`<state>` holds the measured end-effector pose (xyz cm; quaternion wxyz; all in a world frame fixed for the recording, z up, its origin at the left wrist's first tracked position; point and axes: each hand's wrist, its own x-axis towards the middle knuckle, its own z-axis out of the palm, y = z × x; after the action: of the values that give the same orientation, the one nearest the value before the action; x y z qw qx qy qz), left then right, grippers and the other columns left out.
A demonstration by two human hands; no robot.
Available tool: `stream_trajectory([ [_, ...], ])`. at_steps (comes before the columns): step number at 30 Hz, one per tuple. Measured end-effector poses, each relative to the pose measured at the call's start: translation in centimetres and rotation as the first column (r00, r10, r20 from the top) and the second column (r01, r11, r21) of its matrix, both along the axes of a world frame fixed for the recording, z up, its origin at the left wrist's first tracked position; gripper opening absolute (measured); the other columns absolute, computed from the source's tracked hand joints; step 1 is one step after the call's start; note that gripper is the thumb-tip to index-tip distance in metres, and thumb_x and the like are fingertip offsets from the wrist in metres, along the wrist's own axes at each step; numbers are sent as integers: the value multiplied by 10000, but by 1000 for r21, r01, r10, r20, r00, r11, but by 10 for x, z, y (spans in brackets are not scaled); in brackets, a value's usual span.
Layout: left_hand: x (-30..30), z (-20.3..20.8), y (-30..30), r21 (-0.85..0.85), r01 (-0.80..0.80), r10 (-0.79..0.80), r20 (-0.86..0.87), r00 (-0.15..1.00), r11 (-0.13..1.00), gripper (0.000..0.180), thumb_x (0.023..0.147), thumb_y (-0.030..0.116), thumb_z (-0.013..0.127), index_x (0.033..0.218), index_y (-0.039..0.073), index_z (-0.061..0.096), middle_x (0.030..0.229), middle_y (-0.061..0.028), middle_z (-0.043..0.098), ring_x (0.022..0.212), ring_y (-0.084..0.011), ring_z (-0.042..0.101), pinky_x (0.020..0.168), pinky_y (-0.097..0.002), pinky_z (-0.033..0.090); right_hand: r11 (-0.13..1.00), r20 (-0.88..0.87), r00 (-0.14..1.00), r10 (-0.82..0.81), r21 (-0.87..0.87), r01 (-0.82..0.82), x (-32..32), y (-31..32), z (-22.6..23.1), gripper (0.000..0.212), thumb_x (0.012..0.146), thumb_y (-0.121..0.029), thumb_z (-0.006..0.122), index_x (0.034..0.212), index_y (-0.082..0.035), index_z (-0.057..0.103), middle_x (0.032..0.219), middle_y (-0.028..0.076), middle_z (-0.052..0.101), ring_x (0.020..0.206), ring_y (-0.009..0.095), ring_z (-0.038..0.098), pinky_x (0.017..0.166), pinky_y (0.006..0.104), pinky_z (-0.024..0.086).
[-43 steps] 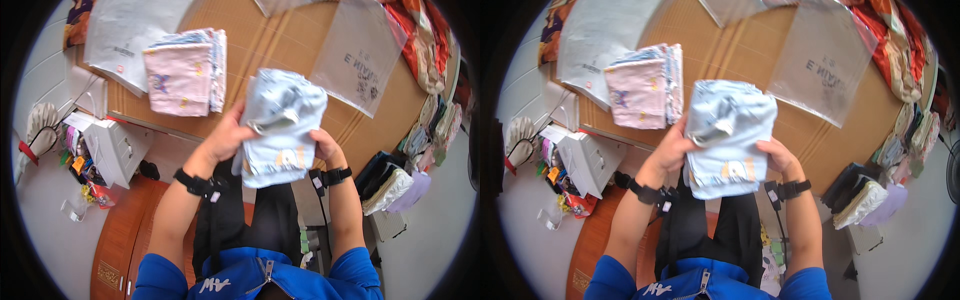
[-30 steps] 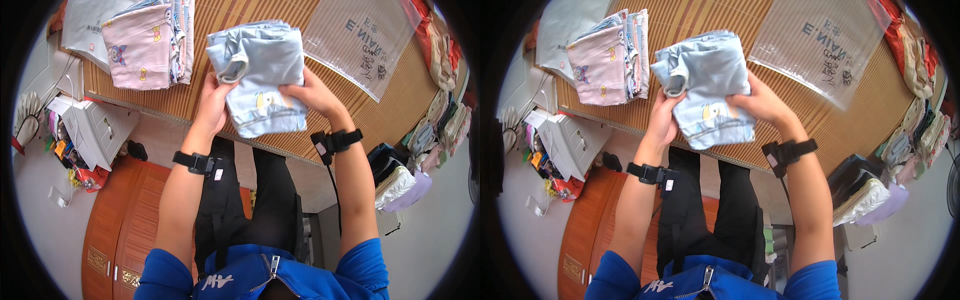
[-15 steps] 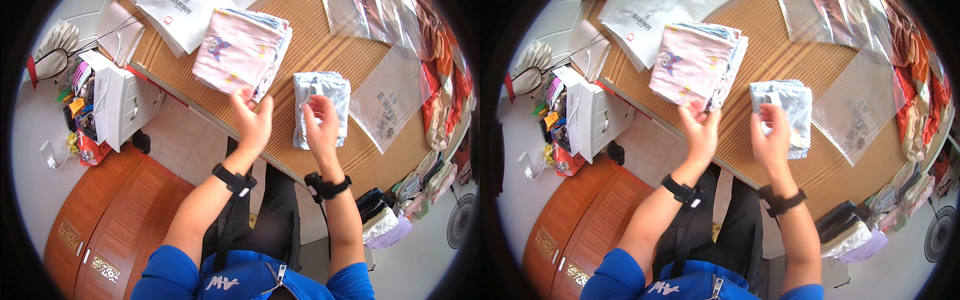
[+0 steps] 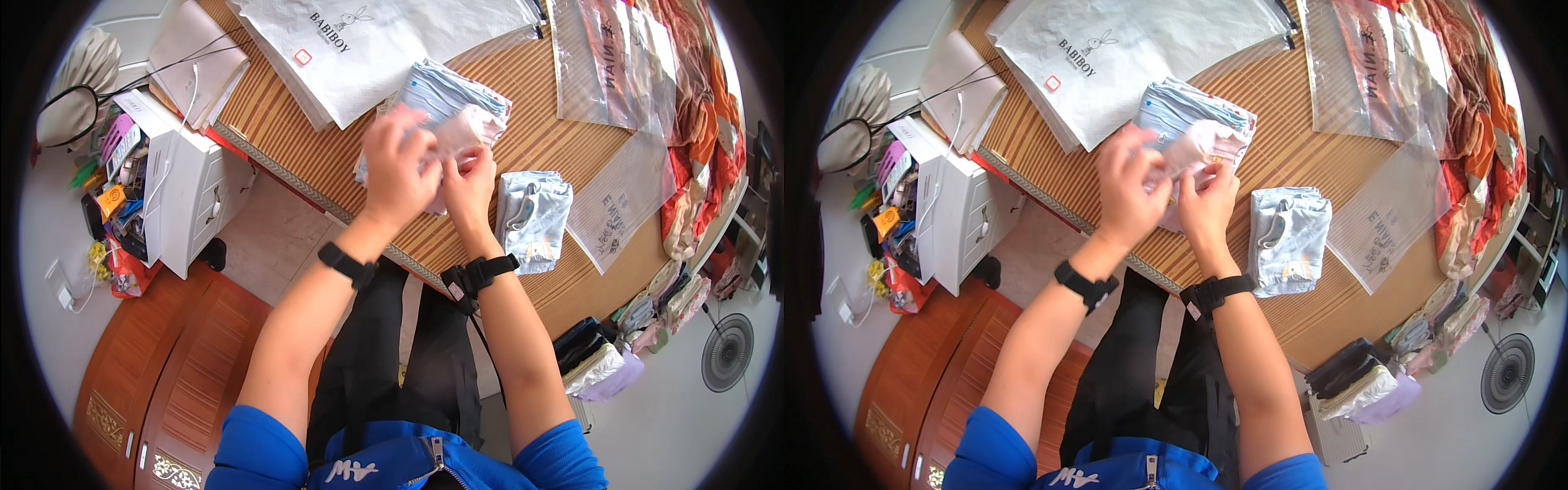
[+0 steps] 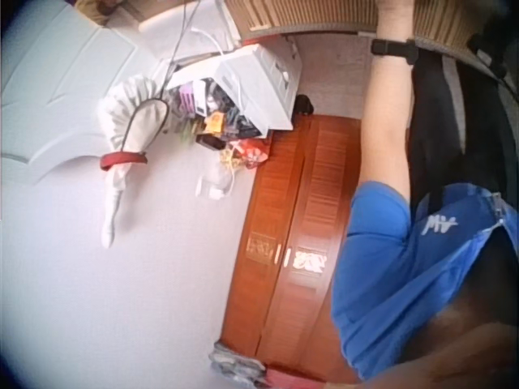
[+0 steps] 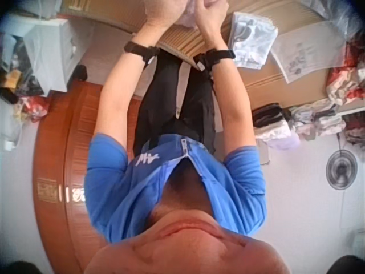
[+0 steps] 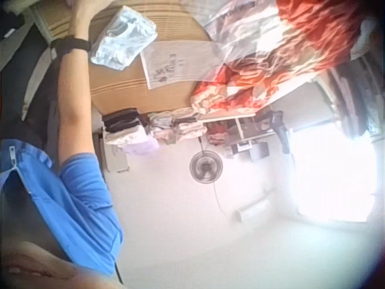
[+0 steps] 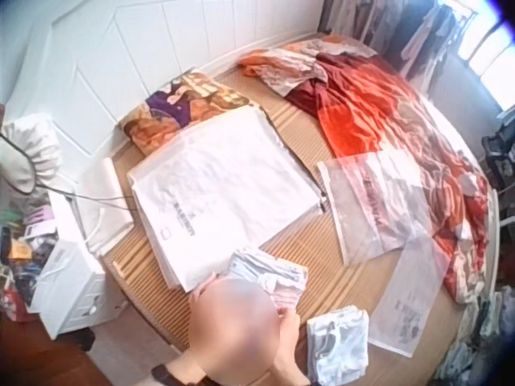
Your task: The person selects plastic bags from a folder, retrieves folded clothes from a stack, and inserts the clothing items into the individual bags on a bed.
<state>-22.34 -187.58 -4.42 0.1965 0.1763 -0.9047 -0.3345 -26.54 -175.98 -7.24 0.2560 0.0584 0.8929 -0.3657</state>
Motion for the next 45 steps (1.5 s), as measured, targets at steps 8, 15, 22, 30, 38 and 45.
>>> stream_trajectory([
  [8,-14,-24,-32,568,-355,182,339,923,743,357,737,92,721,1035,-23,562,895,-149,631,801,-260,630,716,-331,501,997,10,1000,-21,70,20,-1,-16,-1,413,815,-351,652,985,-31,454,1007,198,459,883,368,528,783,435,435],
  [15,-29,-27,-49,332,-92,-30,346,938,939,532,678,126,762,1123,-18,508,1005,-164,572,921,-288,574,815,-362,472,996,-8,1000,-25,85,26,-3,-15,-6,440,834,-393,627,990,-28,438,1006,188,439,891,365,518,787,432,430],
  [22,-17,-1,-19,440,-17,-108,259,960,898,616,677,146,769,1178,2,441,1032,-154,530,929,-305,526,824,-372,452,984,24,986,-166,-67,167,-1,-12,-13,401,889,-372,568,986,-3,443,1000,199,434,882,348,503,799,416,421],
  [30,-14,26,-20,504,203,-419,362,833,840,474,717,54,647,1157,67,471,986,-221,615,917,-411,596,737,-442,492,721,262,914,-309,-562,404,17,19,-26,339,885,-148,564,1162,-3,434,1041,141,456,889,210,522,770,320,454],
  [38,7,107,28,588,595,-760,53,647,548,482,585,39,672,1060,47,587,881,-125,619,805,-346,597,693,-396,488,727,339,941,9,-649,227,26,114,26,774,814,-125,666,1441,-80,214,1390,101,369,1249,228,413,1036,358,365],
  [45,23,132,99,976,136,-791,51,610,168,565,717,-4,706,1236,38,486,1126,-80,577,1060,-215,551,921,-336,421,594,560,784,267,-736,324,62,235,61,600,809,-149,678,1337,-52,411,1268,91,517,1081,154,525,949,317,428],
])
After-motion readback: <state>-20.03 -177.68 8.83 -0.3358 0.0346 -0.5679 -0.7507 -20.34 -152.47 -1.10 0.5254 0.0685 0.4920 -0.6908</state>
